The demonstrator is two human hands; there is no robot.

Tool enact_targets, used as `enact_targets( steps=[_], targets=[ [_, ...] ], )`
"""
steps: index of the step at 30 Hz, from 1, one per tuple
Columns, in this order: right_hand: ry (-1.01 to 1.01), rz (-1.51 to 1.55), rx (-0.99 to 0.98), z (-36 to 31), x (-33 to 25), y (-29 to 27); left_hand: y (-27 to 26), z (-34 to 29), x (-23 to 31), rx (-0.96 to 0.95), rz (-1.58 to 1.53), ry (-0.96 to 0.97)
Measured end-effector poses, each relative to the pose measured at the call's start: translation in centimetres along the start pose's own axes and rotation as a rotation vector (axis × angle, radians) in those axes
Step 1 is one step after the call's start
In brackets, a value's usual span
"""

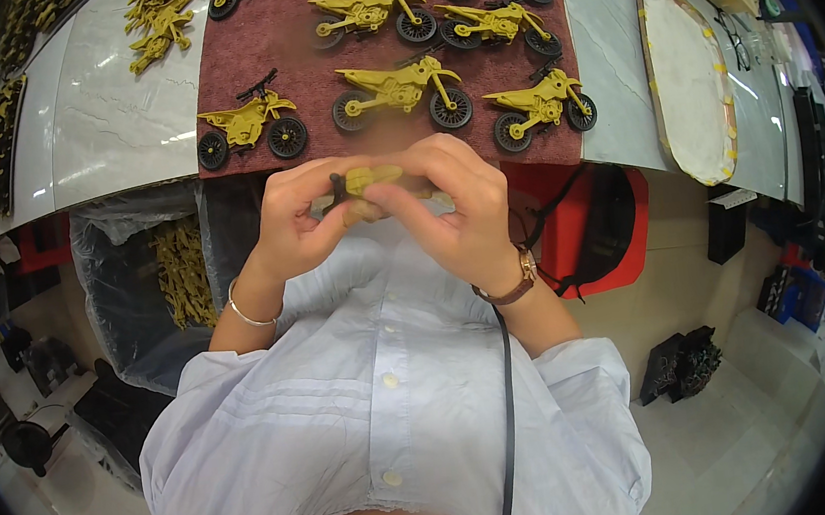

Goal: The person assembles toy motorcycles by hand, attaching wheels, handlebars, and body pieces together, then places the assembled toys onto a mat and a tray.

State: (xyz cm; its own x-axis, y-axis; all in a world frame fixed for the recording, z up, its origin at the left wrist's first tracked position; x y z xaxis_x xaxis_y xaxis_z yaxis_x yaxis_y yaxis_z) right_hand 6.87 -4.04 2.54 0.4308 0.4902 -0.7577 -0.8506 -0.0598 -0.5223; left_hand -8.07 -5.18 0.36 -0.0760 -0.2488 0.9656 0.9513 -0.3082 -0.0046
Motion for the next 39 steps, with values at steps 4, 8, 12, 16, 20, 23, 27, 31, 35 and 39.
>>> enact_targets(
  steps=[4,8,12,16,20,23,27,31,35,39],
  targets=[
    [0.155,0.204,-0.030,-0.1,0.1,0.0,-0.2,-0.6,-1.0,0.048,-0.196,-0.053],
    [0.257,0.403,-0.051,-1.1,1.7,-0.2,-0.7,-0.9,-1.2,0.108,-0.352,-0.148],
    [0.325,0.480,-0.049,-1.1,1.3,-0.4,-0.5,-0.6,-0.9,0.105,-0.417,-0.092],
    [0.305,0.448,-0.056,-1.0,1.1,-0.6,-0.5,-0.7,-0.7,0.065,-0.349,-0.039],
    [0.305,0.561,-0.050,-1.3,1.7,0.1,0.0,-1.3,-1.8,0.133,-0.551,-0.159],
    [0.351,0.588,-0.038,-1.0,1.1,0.6,0.0,-1.4,-3.1,0.170,-0.787,-0.174],
    [0.248,0.325,-0.067,-1.1,1.1,1.5,-0.1,-1.4,-3.2,0.215,-0.927,-0.131],
    [0.158,0.165,0.003,-0.9,0.1,1.6,-0.3,-1.4,-3.0,0.195,-0.902,-0.063],
    [0.112,0.190,0.003,-0.5,0.1,1.9,-0.6,-1.3,-2.7,0.233,-0.855,-0.053],
    [0.265,0.304,-0.078,-0.6,1.3,2.5,-1.7,-0.9,-2.3,0.190,-0.719,-0.135]
  ],
)
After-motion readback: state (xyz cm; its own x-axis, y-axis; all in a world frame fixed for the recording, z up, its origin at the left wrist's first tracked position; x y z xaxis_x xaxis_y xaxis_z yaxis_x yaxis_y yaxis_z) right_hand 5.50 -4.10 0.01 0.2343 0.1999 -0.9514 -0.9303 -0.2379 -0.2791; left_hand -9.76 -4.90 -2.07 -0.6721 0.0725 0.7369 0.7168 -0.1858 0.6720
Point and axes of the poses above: each hand's wrist, its own z-axis towards the middle knuckle, its own y-axis out of the palm, x = y × z, the point moved 5 cm from there along z, towards the middle knuckle, and after that the axes turned 12 degrees about -z, right-handed, at the moved point
